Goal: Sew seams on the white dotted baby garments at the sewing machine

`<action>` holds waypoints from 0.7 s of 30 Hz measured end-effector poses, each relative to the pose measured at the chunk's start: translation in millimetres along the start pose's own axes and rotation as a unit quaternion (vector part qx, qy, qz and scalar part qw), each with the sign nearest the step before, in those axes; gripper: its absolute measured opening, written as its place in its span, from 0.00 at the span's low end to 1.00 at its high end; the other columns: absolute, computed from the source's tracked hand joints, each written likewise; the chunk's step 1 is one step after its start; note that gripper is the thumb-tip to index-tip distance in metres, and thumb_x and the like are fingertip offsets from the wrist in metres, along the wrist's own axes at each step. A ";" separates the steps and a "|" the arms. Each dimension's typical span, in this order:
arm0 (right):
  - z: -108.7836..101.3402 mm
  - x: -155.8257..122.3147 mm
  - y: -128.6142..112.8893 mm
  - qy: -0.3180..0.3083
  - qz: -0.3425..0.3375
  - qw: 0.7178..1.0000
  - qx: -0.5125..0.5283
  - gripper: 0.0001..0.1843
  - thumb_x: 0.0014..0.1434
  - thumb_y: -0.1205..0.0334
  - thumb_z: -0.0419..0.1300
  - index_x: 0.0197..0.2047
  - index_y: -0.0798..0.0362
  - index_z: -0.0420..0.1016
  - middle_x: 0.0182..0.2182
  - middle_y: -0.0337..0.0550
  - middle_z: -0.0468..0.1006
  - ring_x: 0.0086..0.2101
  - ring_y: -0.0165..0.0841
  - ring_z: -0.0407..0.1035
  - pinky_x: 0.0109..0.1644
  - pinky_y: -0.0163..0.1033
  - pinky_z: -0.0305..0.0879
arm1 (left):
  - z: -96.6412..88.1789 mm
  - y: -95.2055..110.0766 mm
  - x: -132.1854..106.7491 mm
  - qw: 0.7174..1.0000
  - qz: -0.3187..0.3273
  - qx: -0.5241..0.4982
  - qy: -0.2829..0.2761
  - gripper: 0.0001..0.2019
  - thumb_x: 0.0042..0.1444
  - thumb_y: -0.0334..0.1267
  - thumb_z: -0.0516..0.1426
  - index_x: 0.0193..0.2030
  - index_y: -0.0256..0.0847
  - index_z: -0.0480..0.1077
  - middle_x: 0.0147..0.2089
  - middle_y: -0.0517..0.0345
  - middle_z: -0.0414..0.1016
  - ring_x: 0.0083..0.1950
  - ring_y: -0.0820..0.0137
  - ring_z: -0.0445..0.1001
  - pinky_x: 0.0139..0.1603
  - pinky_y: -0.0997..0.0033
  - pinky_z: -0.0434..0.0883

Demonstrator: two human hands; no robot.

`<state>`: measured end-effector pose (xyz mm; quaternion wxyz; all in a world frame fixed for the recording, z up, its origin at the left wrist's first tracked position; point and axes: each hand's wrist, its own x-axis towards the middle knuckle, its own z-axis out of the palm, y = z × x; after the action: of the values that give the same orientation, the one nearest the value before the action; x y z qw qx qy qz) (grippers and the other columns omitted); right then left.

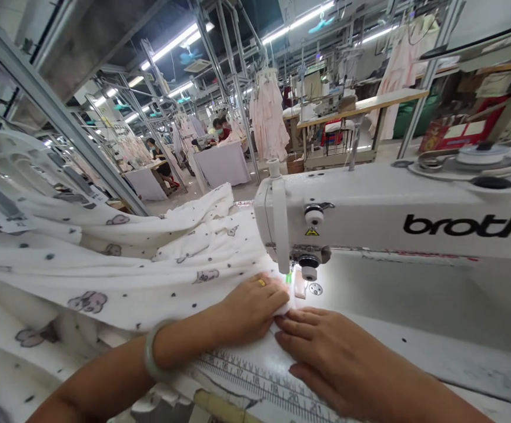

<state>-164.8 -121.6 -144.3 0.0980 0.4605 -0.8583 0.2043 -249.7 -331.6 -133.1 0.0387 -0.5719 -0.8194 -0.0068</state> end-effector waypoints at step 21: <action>-10.0 -3.8 23.6 -0.029 0.060 0.996 0.053 0.14 0.78 0.59 0.51 0.43 0.48 0.77 0.34 0.42 0.73 0.36 0.37 0.68 0.38 0.43 0.60 | 0.1 6.6 -5.5 0.993 -0.006 -0.052 0.109 0.10 0.69 0.31 0.53 0.42 0.39 0.76 0.41 0.55 0.80 0.44 0.64 0.74 0.51 0.61 0.66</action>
<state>-182.6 -102.8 -142.7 0.0359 0.4182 -0.8749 0.2416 -241.6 -334.5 -133.8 0.0982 -0.5643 -0.8121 -0.1118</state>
